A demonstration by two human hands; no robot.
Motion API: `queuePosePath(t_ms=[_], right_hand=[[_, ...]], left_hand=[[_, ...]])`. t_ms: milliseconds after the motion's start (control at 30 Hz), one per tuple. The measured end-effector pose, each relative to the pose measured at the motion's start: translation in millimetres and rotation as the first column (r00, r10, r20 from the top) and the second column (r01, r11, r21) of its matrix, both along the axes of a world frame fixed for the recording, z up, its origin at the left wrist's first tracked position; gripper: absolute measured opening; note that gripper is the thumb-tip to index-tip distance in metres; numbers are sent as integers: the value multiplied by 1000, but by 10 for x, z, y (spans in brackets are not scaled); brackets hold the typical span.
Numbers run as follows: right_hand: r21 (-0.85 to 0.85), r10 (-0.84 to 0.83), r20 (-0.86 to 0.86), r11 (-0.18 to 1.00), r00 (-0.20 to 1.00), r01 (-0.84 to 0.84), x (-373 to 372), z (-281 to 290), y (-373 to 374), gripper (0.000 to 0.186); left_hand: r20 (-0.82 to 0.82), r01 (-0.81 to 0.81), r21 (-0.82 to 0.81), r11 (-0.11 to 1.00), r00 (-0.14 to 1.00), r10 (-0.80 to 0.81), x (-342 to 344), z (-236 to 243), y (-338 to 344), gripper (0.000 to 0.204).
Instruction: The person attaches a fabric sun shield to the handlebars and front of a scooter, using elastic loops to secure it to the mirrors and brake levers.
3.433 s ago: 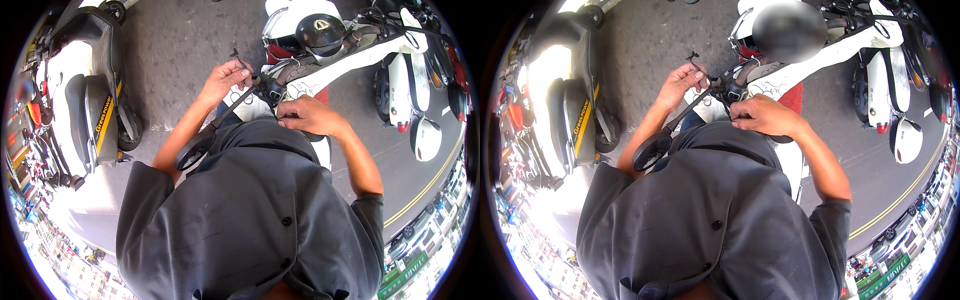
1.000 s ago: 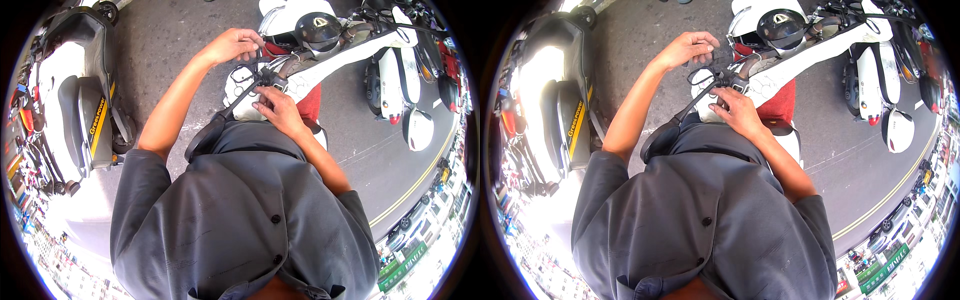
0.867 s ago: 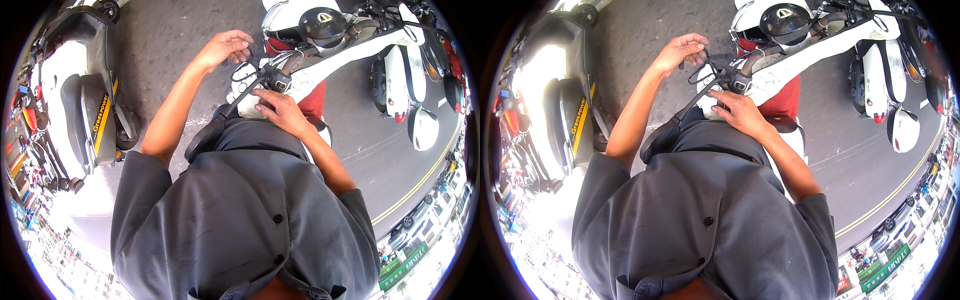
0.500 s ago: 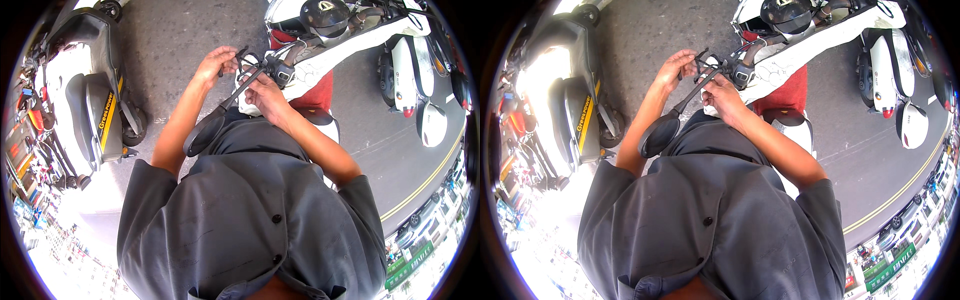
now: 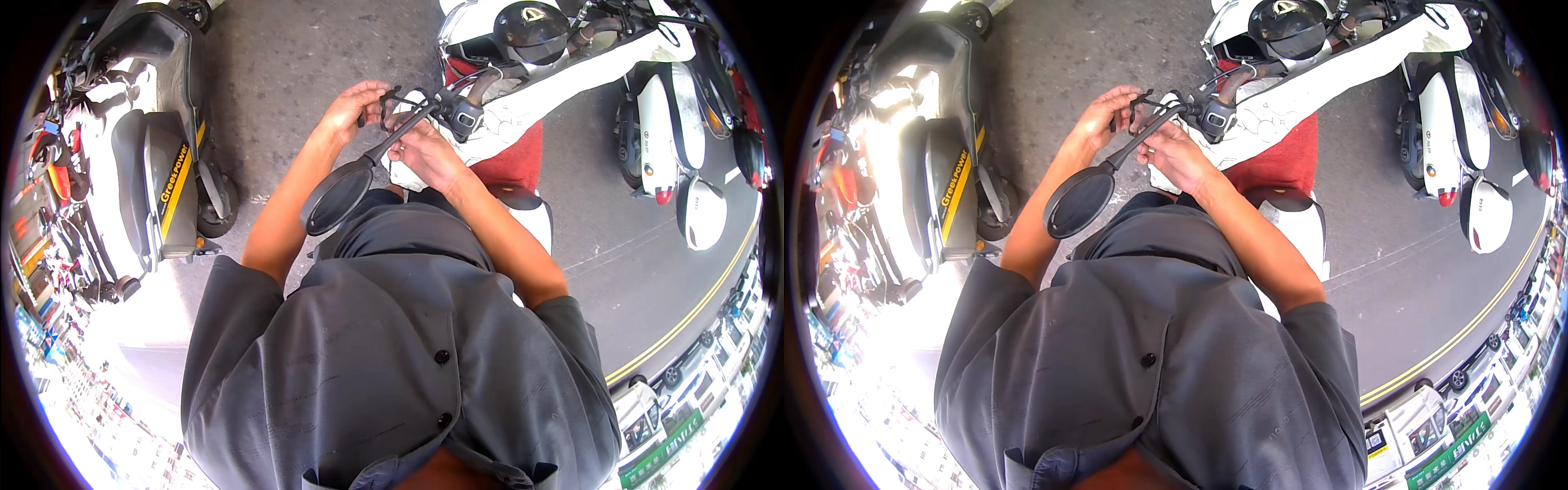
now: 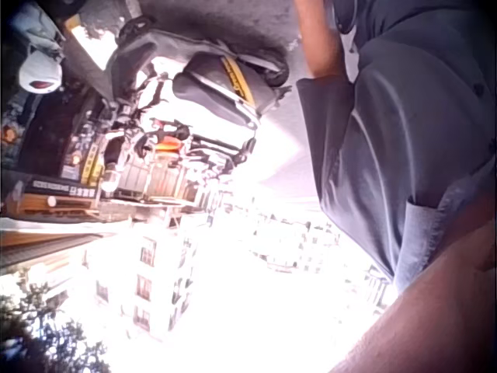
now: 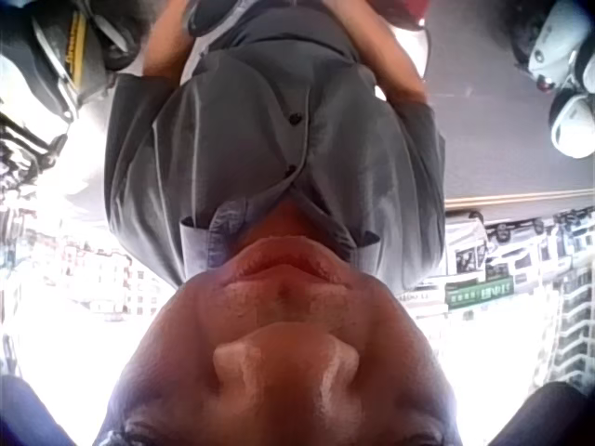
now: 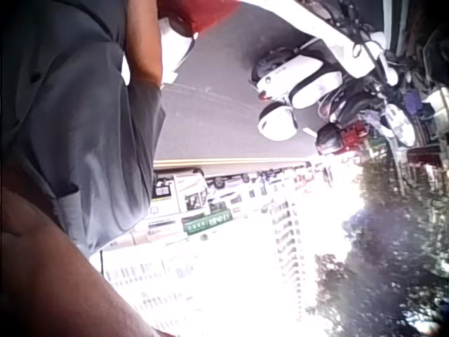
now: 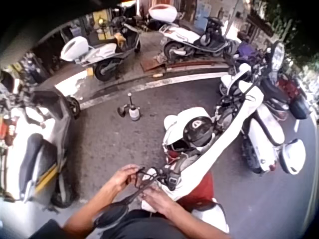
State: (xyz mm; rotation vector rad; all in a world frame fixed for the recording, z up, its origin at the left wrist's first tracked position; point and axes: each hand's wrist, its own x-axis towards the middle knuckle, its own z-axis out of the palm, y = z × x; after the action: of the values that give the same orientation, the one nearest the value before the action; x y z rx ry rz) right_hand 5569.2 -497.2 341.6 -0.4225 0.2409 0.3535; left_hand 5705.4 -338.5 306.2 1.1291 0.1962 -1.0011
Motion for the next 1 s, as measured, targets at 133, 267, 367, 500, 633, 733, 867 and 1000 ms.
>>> queuePosePath(t_ms=[133, 267, 367, 500, 633, 733, 867, 1000], right_hand=[[-187, 17, -110, 982, 994, -38, -281, 34, -38, 5], [-454, -187, -179, 887, 966, 87, -575, 309, -293, 4], [-558, -295, -144, 812, 944, 169, -487, 501, -566, 8], [-765, -214, -45, 635, 976, 104, 67, 760, -970, 23], [-989, 134, 79, 136, 988, 60, 585, 895, -975, 26], [-982, 116, -20, 186, 993, -42, 686, 724, -1033, 19], [-947, 10, -74, 312, 997, -74, 679, 777, -1061, 26], [-958, 66, -106, 261, 992, -120, 772, 658, -1166, 26]], left_hand=[[92, 13, -3, 1000, 996, -12, 106, -12, 36, 19], [299, 109, 99, 989, 945, -134, 249, 197, -53, 19], [476, 132, 190, 973, 854, -209, 341, 388, -184, 18], [742, 212, 288, 934, 567, -357, 518, 943, -619, 20], [907, 163, 410, 897, 30, -420, 492, 1443, -1123, 20], [872, 180, 453, 873, 114, -476, 476, 1446, -1241, 30], [767, 54, 109, 993, 630, -118, 639, 1071, -945, 43], [443, 527, 188, 829, 708, -550, 152, 631, -756, 31]])
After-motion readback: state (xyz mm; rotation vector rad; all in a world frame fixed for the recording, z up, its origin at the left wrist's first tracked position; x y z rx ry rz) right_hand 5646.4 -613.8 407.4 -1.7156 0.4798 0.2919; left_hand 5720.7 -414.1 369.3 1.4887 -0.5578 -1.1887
